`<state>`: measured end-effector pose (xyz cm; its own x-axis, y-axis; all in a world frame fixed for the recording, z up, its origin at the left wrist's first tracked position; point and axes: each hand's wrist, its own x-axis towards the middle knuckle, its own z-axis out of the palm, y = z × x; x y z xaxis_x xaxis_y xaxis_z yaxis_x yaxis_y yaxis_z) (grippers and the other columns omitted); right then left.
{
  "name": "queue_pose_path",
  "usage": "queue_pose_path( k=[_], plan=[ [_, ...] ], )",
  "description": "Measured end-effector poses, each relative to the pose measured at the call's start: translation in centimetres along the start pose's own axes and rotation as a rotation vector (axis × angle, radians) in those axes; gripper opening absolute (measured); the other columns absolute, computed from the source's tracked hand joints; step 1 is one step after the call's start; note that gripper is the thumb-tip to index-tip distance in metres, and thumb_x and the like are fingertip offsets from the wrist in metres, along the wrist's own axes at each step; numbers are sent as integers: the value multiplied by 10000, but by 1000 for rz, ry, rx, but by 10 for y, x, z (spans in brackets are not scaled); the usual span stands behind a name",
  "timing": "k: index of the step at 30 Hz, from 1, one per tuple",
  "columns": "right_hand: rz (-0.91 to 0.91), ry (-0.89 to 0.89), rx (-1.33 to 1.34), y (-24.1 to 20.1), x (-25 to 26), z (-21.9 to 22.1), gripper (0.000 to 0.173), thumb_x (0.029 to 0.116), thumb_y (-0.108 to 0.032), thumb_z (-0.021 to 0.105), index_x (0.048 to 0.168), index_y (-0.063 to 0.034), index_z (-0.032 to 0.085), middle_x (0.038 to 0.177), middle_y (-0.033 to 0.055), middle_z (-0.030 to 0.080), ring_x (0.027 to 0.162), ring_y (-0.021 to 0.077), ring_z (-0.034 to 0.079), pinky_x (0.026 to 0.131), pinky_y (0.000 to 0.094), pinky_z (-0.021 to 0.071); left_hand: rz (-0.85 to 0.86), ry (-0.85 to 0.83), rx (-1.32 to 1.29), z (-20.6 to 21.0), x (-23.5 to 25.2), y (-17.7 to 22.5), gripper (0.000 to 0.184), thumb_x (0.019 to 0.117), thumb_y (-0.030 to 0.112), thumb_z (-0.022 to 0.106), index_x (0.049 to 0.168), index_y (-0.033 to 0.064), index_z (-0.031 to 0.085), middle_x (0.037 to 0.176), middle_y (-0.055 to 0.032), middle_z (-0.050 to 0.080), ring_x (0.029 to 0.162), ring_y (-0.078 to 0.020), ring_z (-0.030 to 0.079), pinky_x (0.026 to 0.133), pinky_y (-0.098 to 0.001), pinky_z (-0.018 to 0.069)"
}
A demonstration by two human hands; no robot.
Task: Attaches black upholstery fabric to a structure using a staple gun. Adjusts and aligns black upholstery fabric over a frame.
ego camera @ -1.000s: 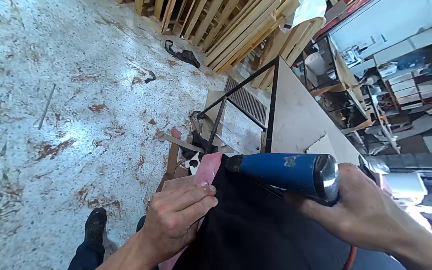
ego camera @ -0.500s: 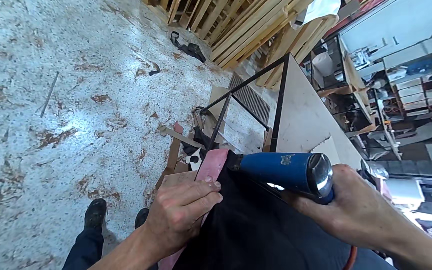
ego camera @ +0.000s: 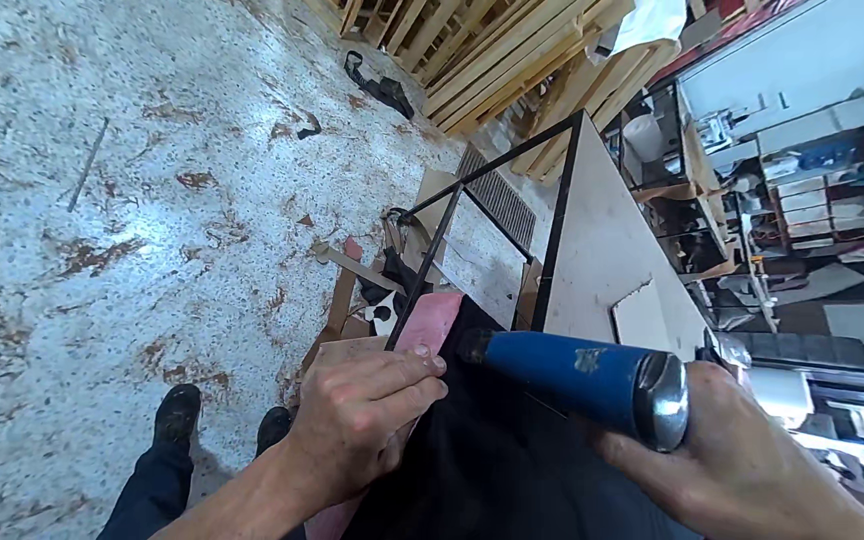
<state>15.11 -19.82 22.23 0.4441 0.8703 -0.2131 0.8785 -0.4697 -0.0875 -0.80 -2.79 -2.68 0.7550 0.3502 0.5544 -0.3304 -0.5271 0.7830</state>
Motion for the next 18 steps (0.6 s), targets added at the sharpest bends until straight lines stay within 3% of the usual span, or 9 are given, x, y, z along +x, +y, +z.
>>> queue_pose_path(
  k=[18],
  plan=[
    [-17,-23,5,-7,-5,9,224,817,-510,677,909,-306,683,734,-212,611,675,-104,599,529,183,505,39,43,-3,-10,-1,15,217,996,54,593,1099,115,775,1159,-2,770,1168,-122,699,1012,-269,569]
  ],
)
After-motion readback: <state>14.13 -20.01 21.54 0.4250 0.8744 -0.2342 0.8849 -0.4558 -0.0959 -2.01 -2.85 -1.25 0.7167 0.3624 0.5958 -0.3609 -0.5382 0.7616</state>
